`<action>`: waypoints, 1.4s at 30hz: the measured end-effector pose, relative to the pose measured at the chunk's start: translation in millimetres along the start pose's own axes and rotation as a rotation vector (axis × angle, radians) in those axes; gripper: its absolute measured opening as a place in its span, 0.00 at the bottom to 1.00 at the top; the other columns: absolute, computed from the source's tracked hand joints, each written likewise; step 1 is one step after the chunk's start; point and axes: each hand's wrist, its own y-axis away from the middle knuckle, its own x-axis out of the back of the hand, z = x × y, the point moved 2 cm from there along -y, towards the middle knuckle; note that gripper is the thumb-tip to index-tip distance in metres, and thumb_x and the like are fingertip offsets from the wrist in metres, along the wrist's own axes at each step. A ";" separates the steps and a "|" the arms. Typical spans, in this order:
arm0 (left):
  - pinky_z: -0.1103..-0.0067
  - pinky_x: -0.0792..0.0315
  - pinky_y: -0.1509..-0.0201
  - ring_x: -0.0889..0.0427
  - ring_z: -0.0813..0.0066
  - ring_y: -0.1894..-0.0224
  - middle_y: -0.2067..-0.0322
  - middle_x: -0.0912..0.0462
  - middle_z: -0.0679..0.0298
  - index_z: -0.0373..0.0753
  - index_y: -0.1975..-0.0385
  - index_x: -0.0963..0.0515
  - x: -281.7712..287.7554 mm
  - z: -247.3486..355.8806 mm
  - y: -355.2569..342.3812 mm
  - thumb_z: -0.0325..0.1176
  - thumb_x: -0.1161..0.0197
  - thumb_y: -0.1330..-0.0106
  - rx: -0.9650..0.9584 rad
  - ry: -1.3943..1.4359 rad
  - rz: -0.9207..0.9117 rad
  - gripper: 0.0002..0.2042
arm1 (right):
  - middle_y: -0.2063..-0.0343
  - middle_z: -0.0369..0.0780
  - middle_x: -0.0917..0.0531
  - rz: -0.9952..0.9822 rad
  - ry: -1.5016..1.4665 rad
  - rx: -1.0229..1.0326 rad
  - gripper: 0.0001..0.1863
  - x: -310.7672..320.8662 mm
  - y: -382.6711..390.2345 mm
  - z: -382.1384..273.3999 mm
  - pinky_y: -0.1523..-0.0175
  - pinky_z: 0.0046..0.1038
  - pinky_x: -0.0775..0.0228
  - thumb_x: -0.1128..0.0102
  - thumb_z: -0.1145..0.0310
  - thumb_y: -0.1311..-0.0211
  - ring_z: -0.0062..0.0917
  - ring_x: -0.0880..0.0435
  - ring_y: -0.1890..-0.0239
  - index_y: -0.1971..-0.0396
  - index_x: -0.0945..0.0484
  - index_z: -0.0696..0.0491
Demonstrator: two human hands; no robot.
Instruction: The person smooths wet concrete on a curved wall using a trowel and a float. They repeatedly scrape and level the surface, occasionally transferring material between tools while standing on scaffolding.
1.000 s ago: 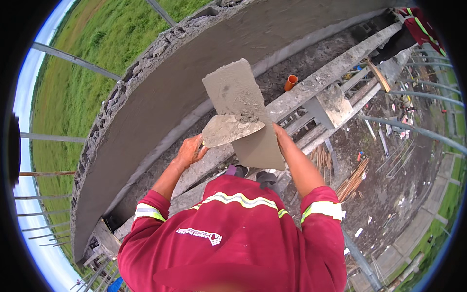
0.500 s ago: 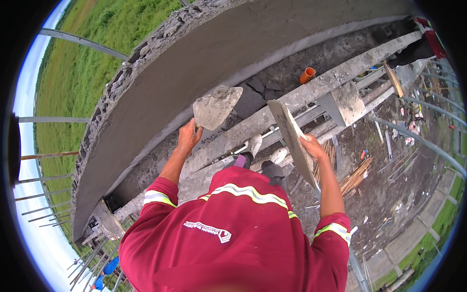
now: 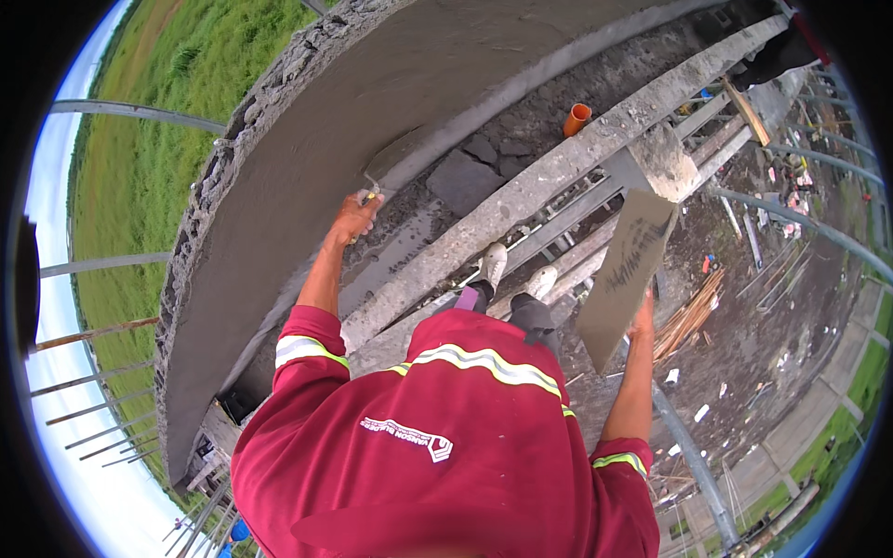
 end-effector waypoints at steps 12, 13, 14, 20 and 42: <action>0.77 0.33 0.80 0.29 0.79 0.82 0.80 0.27 0.68 0.38 0.67 0.25 27.4 17.4 4.5 0.47 0.39 0.31 0.062 0.066 -0.075 0.16 | 0.60 0.37 0.17 -0.089 -0.046 0.080 0.19 -38.8 -25.0 15.7 0.56 0.26 0.24 0.48 0.57 0.27 0.19 0.18 0.61 0.51 0.23 0.57; 0.79 0.34 0.80 0.29 0.80 0.82 0.81 0.27 0.69 0.39 0.67 0.25 40.2 15.5 9.7 0.45 0.39 0.31 0.081 0.092 -0.084 0.14 | 0.60 0.36 0.17 -0.067 -0.023 0.086 0.19 -43.2 -25.7 13.1 0.57 0.25 0.24 0.48 0.56 0.27 0.19 0.19 0.61 0.52 0.23 0.57; 0.78 0.34 0.80 0.29 0.81 0.82 0.80 0.27 0.69 0.38 0.67 0.25 51.7 12.9 18.6 0.46 0.38 0.31 0.062 0.099 -0.082 0.15 | 0.60 0.36 0.17 -0.033 0.010 0.086 0.20 -47.9 -25.9 9.1 0.57 0.25 0.24 0.47 0.55 0.27 0.18 0.19 0.61 0.52 0.22 0.57; 0.71 0.29 0.71 0.23 0.68 0.77 0.76 0.21 0.61 0.34 0.64 0.23 52.0 11.7 94.7 0.46 0.40 0.31 -0.130 -0.076 0.096 0.17 | 0.72 0.34 0.18 -0.041 0.015 0.103 0.23 -90.7 -12.6 -29.7 0.67 0.23 0.26 0.42 0.50 0.31 0.17 0.20 0.73 0.56 0.20 0.57; 0.60 0.26 0.58 0.19 0.43 0.60 0.64 0.18 0.44 0.33 0.56 0.27 -33.0 78.8 108.4 0.40 0.40 0.31 -0.645 -0.319 0.245 0.15 | 0.77 0.36 0.17 -0.044 0.686 0.387 0.21 -173.0 -22.1 -26.0 0.65 0.27 0.30 0.38 0.53 0.34 0.19 0.22 0.74 0.60 0.17 0.59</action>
